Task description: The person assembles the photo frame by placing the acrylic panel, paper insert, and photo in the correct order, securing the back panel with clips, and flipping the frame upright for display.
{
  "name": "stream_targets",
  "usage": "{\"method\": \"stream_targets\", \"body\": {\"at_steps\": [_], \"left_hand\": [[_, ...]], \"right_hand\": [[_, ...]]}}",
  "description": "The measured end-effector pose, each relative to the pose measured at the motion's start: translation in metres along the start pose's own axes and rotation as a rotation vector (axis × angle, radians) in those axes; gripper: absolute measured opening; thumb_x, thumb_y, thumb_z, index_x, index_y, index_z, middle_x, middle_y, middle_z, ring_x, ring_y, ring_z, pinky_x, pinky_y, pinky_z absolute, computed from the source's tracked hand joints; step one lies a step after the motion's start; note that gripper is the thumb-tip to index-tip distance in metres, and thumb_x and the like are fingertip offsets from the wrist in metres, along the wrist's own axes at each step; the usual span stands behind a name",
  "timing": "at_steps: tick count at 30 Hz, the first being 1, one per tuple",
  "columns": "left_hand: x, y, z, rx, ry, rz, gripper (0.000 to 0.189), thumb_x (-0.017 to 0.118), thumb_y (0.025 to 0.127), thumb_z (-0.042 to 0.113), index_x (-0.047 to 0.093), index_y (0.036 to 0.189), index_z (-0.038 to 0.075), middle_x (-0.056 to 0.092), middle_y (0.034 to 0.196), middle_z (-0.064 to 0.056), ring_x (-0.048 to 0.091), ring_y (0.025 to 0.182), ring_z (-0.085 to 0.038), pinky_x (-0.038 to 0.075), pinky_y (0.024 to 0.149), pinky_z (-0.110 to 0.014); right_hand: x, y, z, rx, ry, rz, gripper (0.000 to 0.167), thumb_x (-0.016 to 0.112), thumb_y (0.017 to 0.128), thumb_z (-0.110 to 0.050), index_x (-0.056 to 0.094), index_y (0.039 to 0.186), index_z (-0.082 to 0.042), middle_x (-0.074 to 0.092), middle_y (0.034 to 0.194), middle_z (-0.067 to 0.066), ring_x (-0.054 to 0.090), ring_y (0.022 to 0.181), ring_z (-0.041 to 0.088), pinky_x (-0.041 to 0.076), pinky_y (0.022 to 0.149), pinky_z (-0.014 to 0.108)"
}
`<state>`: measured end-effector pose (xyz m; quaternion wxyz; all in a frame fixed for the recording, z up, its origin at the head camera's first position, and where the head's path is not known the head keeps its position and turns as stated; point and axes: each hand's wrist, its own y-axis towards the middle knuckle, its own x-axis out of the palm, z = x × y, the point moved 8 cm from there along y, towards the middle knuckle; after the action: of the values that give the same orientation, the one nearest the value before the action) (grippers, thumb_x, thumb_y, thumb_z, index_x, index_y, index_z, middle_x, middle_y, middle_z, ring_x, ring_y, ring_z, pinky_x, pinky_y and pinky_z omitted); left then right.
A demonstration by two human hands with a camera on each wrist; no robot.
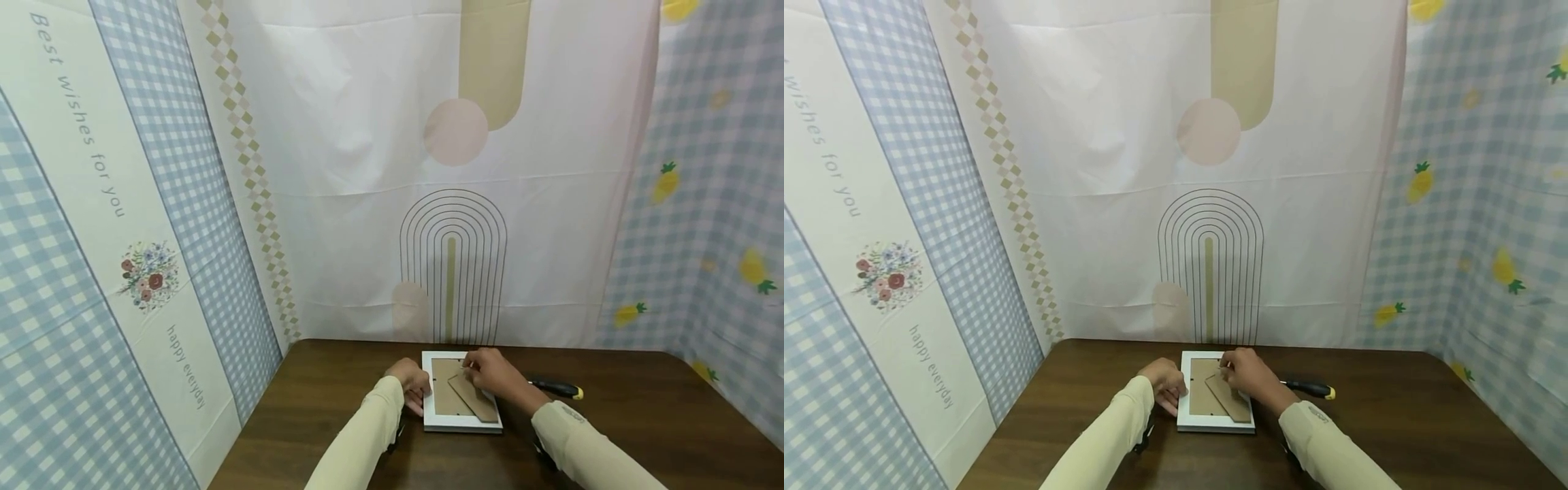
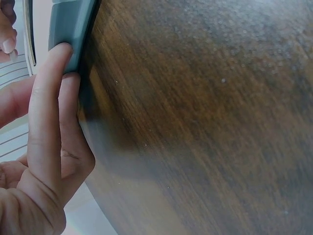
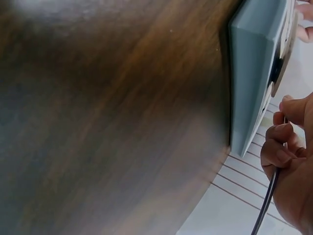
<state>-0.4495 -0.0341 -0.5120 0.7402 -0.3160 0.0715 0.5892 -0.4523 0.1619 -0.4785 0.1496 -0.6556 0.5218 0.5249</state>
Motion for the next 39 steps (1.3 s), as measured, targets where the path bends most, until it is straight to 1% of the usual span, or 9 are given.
{"method": "stream_targets", "body": {"at_steps": [5,10,14,18,21,26,29,32,39], "left_hand": [[-0.001,-0.003,0.001,0.007,0.016,0.008,0.008,0.073,0.093,-0.008,0.067,0.087,-0.011,0.072,0.087,-0.021,0.083,0.073,-0.036,0.075,0.06,-0.034],[0.0,-0.006,0.002,0.009,0.023,0.012,0.009,0.072,0.093,-0.008,0.067,0.086,-0.01,0.072,0.085,-0.02,0.083,0.072,-0.035,0.075,0.061,-0.034],[0.001,-0.005,0.001,0.003,0.025,0.012,0.01,0.072,0.092,-0.008,0.067,0.084,-0.009,0.071,0.084,-0.02,0.082,0.069,-0.034,0.075,0.06,-0.033],[0.001,-0.003,0.001,-0.001,0.027,0.018,0.01,0.072,0.092,-0.008,0.067,0.084,-0.009,0.071,0.083,-0.019,0.08,0.067,-0.032,0.074,0.059,-0.033],[0.0,-0.005,0.002,0.002,0.03,0.023,0.009,0.072,0.092,-0.008,0.067,0.084,-0.009,0.071,0.084,-0.019,0.083,0.07,-0.034,0.074,0.059,-0.033],[-0.001,-0.012,0.005,0.007,0.034,0.022,0.009,0.072,0.093,-0.006,0.067,0.085,-0.008,0.071,0.084,-0.018,0.085,0.075,-0.035,0.074,0.06,-0.032],[-0.003,-0.02,0.008,0.017,0.036,0.014,0.009,0.072,0.094,-0.005,0.068,0.087,-0.008,0.072,0.086,-0.018,0.086,0.079,-0.036,0.076,0.065,-0.033],[-0.005,-0.028,0.011,0.033,0.027,0.003,0.008,0.072,0.095,-0.005,0.069,0.089,-0.009,0.074,0.088,-0.019,0.086,0.086,-0.04,0.077,0.071,-0.035],[-0.005,-0.027,0.01,0.036,0.03,0.009,0.008,0.072,0.094,-0.005,0.069,0.087,-0.008,0.073,0.085,-0.017,0.086,0.079,-0.036,0.077,0.069,-0.033]], "right_hand": [[-0.001,-0.003,-0.01,-0.048,-0.021,0.016,0.007,0.079,0.1,-0.003,0.083,0.097,-0.008,0.075,0.087,-0.003,0.065,0.077,0.005,0.06,0.063,0.024],[-0.002,-0.006,-0.021,-0.116,-0.03,0.025,0.015,0.081,0.096,0.001,0.08,0.087,-0.012,0.069,0.08,-0.005,0.054,0.073,0.0,0.052,0.06,0.02],[-0.003,-0.009,-0.029,-0.174,-0.038,0.024,0.018,0.082,0.093,0.003,0.079,0.083,-0.012,0.069,0.077,-0.006,0.051,0.071,-0.002,0.05,0.059,0.018],[-0.003,-0.011,-0.035,-0.197,-0.026,0.002,0.017,0.083,0.091,0.003,0.079,0.084,-0.011,0.07,0.079,-0.005,0.051,0.072,-0.003,0.05,0.058,0.017],[-0.003,-0.012,-0.038,-0.198,-0.008,-0.021,0.017,0.082,0.091,0.005,0.079,0.084,-0.011,0.07,0.08,-0.005,0.051,0.073,-0.003,0.05,0.059,0.017],[-0.003,-0.016,-0.044,-0.255,0.001,-0.027,0.022,0.079,0.089,0.009,0.076,0.081,-0.011,0.068,0.078,-0.006,0.05,0.074,-0.004,0.051,0.061,0.016],[-0.003,-0.019,-0.046,-0.282,-0.005,-0.026,0.022,0.079,0.089,0.008,0.076,0.08,-0.011,0.065,0.078,-0.007,0.049,0.074,-0.005,0.05,0.061,0.015],[-0.002,-0.021,-0.048,-0.278,-0.013,-0.034,0.019,0.08,0.09,0.006,0.078,0.082,-0.011,0.063,0.079,-0.007,0.048,0.074,-0.006,0.049,0.061,0.014],[0.0,-0.028,-0.05,-0.258,0.013,-0.075,0.017,0.08,0.091,0.005,0.08,0.085,-0.01,0.062,0.079,-0.006,0.046,0.073,-0.005,0.044,0.06,0.013]]}}
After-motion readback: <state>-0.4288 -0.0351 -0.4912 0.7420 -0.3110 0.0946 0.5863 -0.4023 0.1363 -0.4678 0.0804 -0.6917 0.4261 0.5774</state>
